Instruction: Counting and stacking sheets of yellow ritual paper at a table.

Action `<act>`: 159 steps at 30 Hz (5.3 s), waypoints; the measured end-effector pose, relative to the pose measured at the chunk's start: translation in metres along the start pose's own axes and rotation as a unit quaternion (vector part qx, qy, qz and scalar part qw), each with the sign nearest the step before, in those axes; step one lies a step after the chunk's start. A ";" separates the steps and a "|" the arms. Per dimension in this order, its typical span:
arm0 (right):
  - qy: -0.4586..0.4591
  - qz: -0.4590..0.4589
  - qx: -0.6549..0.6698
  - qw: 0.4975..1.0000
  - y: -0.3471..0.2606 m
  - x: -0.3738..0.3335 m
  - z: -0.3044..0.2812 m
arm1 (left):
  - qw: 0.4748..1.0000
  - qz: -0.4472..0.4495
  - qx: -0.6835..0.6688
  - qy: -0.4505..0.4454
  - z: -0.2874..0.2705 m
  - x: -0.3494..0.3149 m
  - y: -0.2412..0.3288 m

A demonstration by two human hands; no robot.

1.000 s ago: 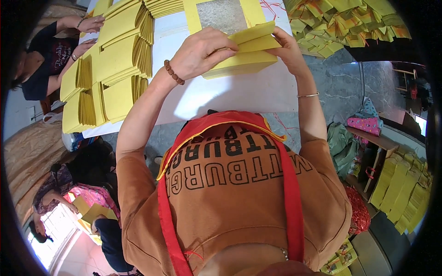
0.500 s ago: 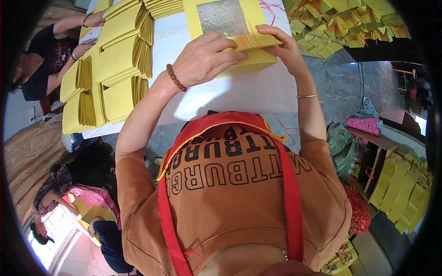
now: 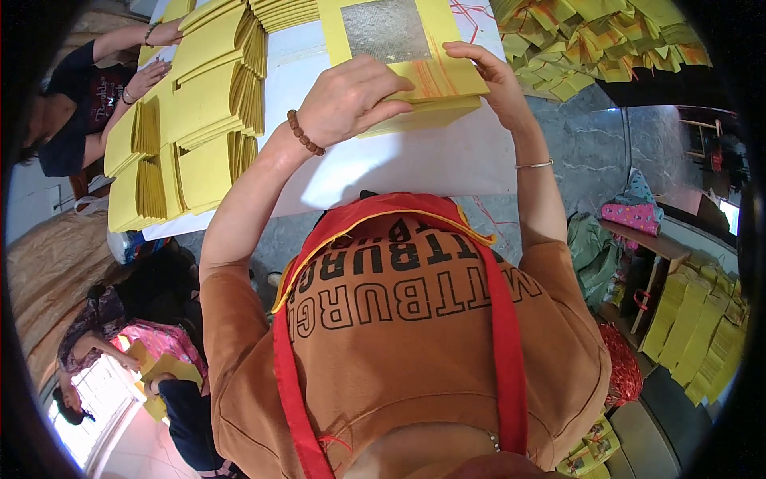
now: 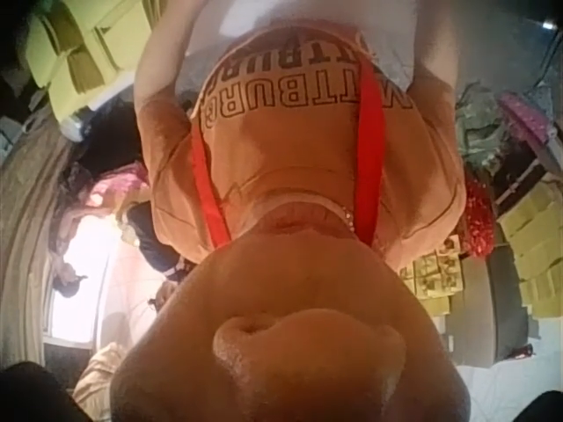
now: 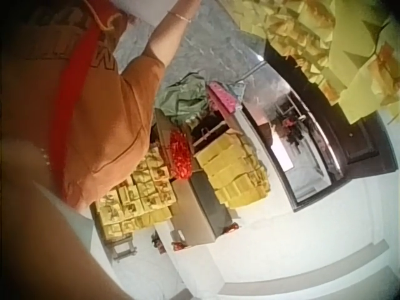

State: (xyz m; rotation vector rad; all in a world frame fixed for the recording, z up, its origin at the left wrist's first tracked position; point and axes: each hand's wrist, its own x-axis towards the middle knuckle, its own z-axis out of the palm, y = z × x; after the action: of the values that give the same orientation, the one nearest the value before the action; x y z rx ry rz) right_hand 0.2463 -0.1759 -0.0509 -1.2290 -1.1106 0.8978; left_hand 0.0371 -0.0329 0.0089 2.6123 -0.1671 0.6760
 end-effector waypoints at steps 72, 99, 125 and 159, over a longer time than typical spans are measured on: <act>0.040 0.062 0.024 0.997 -0.007 0.001 0.001 | 0.997 -0.007 -0.031 -0.068 -0.001 0.007 -0.012; -0.051 -0.048 -0.251 0.965 -0.020 0.004 0.006 | 0.986 -0.144 0.077 -0.022 -0.012 -0.021 -0.027; -0.063 -0.031 -0.356 0.932 -0.064 -0.019 0.018 | 0.992 -0.122 -0.037 -0.009 -0.031 -0.026 -0.011; 0.220 0.142 -0.180 0.948 -0.044 0.016 0.041 | 0.788 -0.483 -0.368 0.102 -0.012 -0.005 -0.033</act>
State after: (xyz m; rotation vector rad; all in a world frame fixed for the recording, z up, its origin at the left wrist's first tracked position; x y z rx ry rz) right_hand 0.2085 -0.1567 -0.0052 -1.8251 -0.7622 0.5932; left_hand 0.0346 0.0023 0.0030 1.5217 0.7758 0.3677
